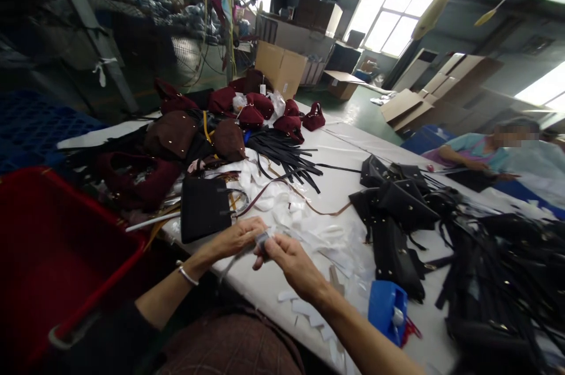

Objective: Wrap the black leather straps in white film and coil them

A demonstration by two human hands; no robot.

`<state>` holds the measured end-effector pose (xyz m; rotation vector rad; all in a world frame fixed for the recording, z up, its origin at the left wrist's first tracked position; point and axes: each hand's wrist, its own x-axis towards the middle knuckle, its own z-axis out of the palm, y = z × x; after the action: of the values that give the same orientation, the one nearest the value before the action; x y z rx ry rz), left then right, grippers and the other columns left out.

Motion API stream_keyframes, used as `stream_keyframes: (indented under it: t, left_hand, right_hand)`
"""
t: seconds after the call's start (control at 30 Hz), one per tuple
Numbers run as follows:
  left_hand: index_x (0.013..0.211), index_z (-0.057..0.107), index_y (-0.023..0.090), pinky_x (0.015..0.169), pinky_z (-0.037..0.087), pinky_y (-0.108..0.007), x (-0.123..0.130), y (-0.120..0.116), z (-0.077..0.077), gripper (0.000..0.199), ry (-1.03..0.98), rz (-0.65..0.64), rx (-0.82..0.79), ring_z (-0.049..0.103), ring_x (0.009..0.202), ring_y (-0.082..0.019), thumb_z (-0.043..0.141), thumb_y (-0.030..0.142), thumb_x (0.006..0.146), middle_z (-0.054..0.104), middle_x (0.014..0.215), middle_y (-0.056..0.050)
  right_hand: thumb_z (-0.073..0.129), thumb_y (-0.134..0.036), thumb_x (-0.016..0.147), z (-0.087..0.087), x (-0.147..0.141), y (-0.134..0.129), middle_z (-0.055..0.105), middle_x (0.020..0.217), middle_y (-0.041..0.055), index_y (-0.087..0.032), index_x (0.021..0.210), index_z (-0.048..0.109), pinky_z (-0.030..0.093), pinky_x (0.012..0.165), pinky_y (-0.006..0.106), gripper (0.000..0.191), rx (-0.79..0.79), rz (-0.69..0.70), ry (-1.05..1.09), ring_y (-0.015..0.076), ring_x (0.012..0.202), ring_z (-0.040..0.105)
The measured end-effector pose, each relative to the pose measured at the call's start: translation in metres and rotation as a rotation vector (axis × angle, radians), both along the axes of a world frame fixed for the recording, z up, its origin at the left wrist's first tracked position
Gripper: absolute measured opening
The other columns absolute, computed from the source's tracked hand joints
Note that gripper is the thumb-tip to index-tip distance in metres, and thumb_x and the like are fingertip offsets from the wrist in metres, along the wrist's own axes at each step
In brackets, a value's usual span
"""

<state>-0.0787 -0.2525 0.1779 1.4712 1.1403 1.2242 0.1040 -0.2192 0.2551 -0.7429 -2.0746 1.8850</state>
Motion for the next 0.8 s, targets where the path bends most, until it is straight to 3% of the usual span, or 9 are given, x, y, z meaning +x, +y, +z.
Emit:
stream_keyframes:
  t: [0.13, 0.23, 0.3, 0.37, 0.43, 0.5, 0.57, 0.63, 0.8]
  left_hand:
    - [0.076, 0.056, 0.016, 0.050, 0.036, -0.023, 0.053, -0.007, -0.018, 0.054, -0.444, 0.057, -0.192, 0.043, 0.052, -0.010, 0.047, 0.069, 0.085, 0.049, 0.061, 0.002]
    - [0.098, 0.055, 0.015, 0.047, 0.036, -0.022, 0.079, -0.023, -0.016, 0.055, -0.692, 0.102, -0.173, 0.045, 0.047, -0.009, 0.040, 0.067, 0.090, 0.054, 0.069, 0.001]
    - [0.103, 0.055, 0.014, 0.047, 0.035, -0.021, 0.078, -0.035, -0.006, 0.052, -0.650, -0.020, -0.140, 0.044, 0.046, -0.008, 0.043, 0.063, 0.091, 0.054, 0.066, 0.002]
    - [0.102, 0.058, 0.014, 0.048, 0.034, -0.020, 0.063, -0.045, 0.008, 0.045, -0.513, -0.175, -0.158, 0.043, 0.047, -0.008, 0.048, 0.057, 0.092, 0.051, 0.061, 0.004]
    - [0.099, 0.062, 0.014, 0.053, 0.035, -0.021, 0.039, -0.050, 0.022, 0.036, -0.332, -0.259, -0.178, 0.045, 0.054, -0.009, 0.053, 0.048, 0.091, 0.051, 0.063, 0.004]
    - [0.092, 0.064, 0.016, 0.058, 0.035, -0.021, 0.013, -0.050, 0.032, 0.025, -0.128, -0.207, -0.163, 0.046, 0.062, -0.010, 0.064, 0.040, 0.084, 0.053, 0.069, 0.004]
    - [0.088, 0.064, 0.016, 0.059, 0.033, -0.021, -0.009, -0.045, 0.032, 0.023, 0.028, -0.059, -0.145, 0.045, 0.065, -0.010, 0.073, 0.032, 0.075, 0.052, 0.071, 0.005]
    - [0.085, 0.063, 0.017, 0.061, 0.033, -0.021, -0.023, -0.036, 0.024, 0.022, 0.060, 0.031, -0.143, 0.045, 0.066, -0.011, 0.074, 0.032, 0.073, 0.052, 0.070, 0.006]
    - [0.071, 0.060, 0.015, 0.061, 0.037, -0.023, -0.014, -0.013, -0.005, 0.036, -0.192, -0.132, -0.180, 0.046, 0.062, -0.011, 0.066, 0.049, 0.079, 0.053, 0.064, 0.002]
  right_hand:
    - [0.048, -0.046, 0.095, 0.020, -0.009, 0.001, 0.073, 0.095, 0.0086, -0.018, 0.100, 0.065, 0.048, 0.092, 0.043, 0.033, -0.168, -0.153, 0.234, 0.0220, 0.093, 0.067]
    - [0.049, -0.042, 0.095, 0.030, -0.009, 0.016, 0.072, 0.105, 0.0086, -0.021, 0.104, 0.065, 0.044, 0.101, 0.045, 0.028, 0.155, -0.317, 0.266, 0.0237, 0.107, 0.064]
    - [0.048, -0.039, 0.096, 0.026, -0.003, 0.031, 0.070, 0.112, 0.0088, -0.022, 0.110, 0.065, 0.042, 0.104, 0.043, 0.027, 0.507, -0.337, 0.167, 0.0233, 0.113, 0.061]
    - [0.045, -0.037, 0.097, 0.014, 0.005, 0.045, 0.068, 0.113, 0.0100, -0.020, 0.112, 0.064, 0.045, 0.099, 0.041, 0.030, 0.773, -0.232, -0.017, 0.0232, 0.110, 0.060]
    - [0.038, -0.039, 0.098, 0.001, 0.016, 0.049, 0.068, 0.102, 0.0110, -0.018, 0.104, 0.064, 0.048, 0.089, 0.040, 0.034, 0.897, -0.067, -0.210, 0.0230, 0.097, 0.061]
    - [0.033, -0.042, 0.098, -0.010, 0.027, 0.043, 0.065, 0.089, 0.0092, -0.018, 0.090, 0.061, 0.048, 0.080, 0.038, 0.038, 0.921, 0.065, -0.381, 0.0214, 0.084, 0.058]
    - [0.031, -0.044, 0.099, -0.014, 0.035, 0.027, 0.062, 0.084, 0.0070, -0.018, 0.082, 0.058, 0.046, 0.076, 0.036, 0.041, 0.850, 0.143, -0.496, 0.0198, 0.079, 0.055]
    - [0.031, -0.047, 0.099, -0.014, 0.038, 0.007, 0.062, 0.082, 0.0051, -0.019, 0.082, 0.059, 0.045, 0.075, 0.034, 0.043, 0.660, 0.188, -0.538, 0.0183, 0.078, 0.056]
    - [0.032, -0.054, 0.099, -0.006, 0.019, -0.023, 0.055, 0.060, -0.0015, -0.017, 0.093, 0.063, 0.045, 0.079, 0.034, 0.049, 0.012, 0.095, -0.195, 0.0147, 0.065, 0.056]
